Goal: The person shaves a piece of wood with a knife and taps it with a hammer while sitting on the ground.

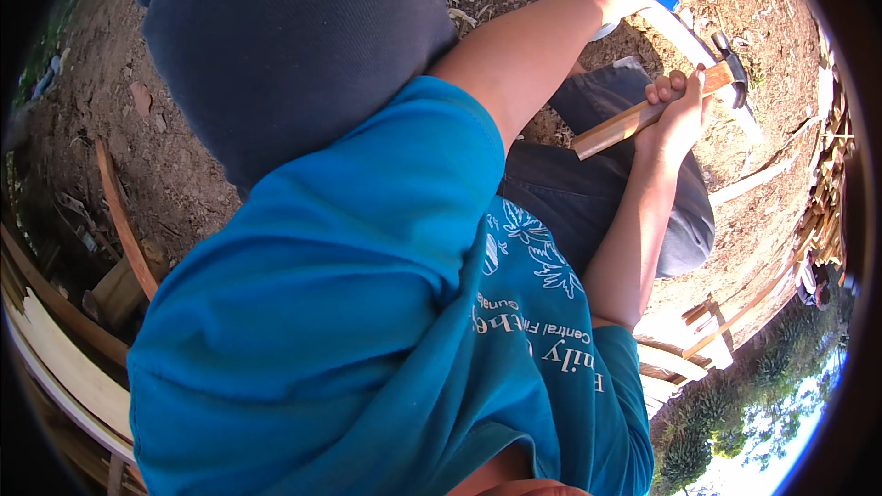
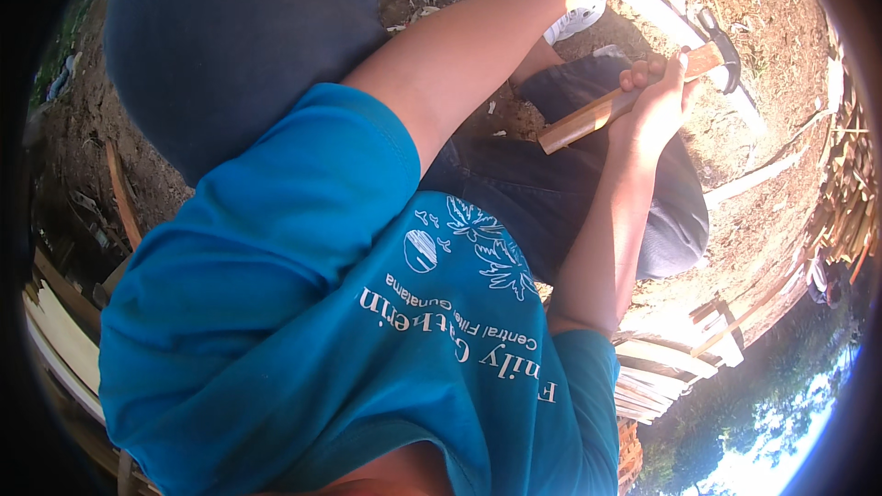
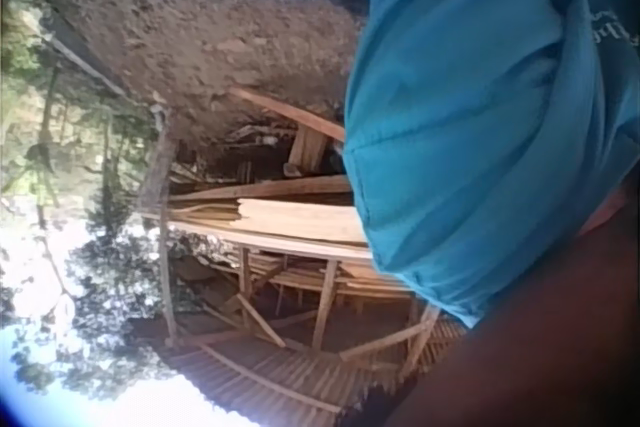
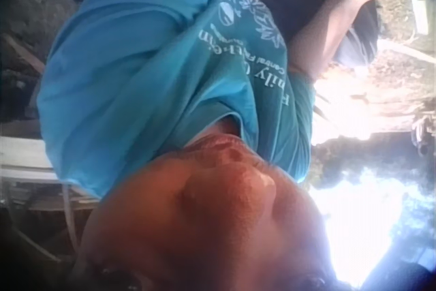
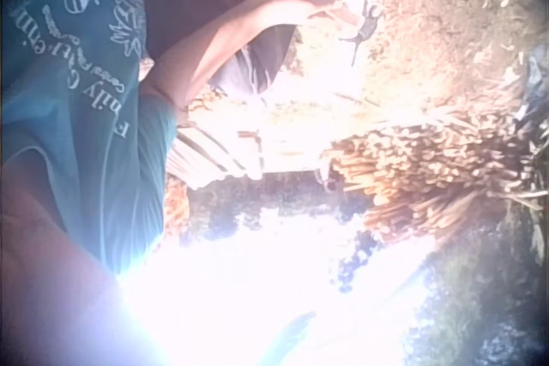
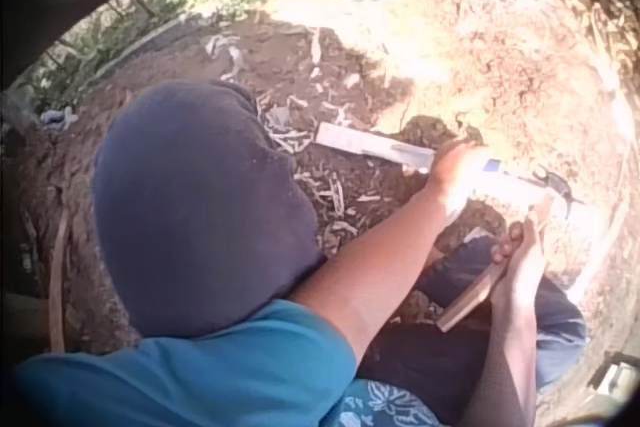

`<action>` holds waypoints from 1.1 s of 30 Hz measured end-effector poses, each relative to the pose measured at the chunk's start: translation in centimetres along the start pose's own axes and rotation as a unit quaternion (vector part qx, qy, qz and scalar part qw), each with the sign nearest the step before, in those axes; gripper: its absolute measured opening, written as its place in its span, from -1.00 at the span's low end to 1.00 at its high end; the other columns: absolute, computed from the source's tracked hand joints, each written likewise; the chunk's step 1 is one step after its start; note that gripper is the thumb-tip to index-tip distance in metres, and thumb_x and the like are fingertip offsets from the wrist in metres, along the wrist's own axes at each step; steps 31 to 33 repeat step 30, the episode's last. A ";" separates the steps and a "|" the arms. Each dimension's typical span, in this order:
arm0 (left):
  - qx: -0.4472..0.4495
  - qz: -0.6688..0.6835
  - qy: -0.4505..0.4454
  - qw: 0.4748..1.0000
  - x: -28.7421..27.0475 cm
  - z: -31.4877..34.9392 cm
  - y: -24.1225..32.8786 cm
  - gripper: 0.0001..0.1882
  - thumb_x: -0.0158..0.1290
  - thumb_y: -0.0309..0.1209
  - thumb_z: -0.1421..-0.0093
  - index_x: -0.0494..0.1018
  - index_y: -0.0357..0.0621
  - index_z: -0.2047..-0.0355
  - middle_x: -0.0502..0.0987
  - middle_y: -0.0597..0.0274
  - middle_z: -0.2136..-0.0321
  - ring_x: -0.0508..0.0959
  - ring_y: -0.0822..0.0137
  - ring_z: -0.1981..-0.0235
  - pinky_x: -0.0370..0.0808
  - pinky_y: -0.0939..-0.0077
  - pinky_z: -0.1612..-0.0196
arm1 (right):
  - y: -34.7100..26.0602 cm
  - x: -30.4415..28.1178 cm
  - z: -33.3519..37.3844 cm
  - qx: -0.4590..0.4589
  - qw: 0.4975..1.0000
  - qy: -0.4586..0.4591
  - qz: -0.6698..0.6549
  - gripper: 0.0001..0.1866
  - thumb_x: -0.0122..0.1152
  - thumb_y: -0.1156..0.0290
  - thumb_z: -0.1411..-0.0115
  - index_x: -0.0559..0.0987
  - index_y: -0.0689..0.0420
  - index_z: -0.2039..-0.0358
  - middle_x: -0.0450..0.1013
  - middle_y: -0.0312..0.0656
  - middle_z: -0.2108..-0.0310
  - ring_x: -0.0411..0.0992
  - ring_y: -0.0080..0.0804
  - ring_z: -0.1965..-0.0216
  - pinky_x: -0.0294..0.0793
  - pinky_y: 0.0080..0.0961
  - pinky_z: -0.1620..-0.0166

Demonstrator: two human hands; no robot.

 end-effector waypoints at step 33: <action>0.174 -0.478 -0.038 0.860 1.6 0.8 4.6 -0.75 -0.01 -0.42 -0.33 0.66 -0.16 0.17 0.68 0.06 0.29 0.66 0.23 0.29 0.57 0.34 0.24 | -0.9 0.6 0.3 -0.020 0.999 -0.026 0.001 -0.70 0.00 0.31 -0.49 0.33 0.11 -0.14 0.26 -0.32 0.46 0.21 -0.57 0.51 0.26 -0.56 0.46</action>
Point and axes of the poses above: each hand's wrist, its own z-axis away from the middle knuckle, its own x-axis out of the palm, y = z × x, the point moved 8 cm from there along -z, towards the middle knuckle
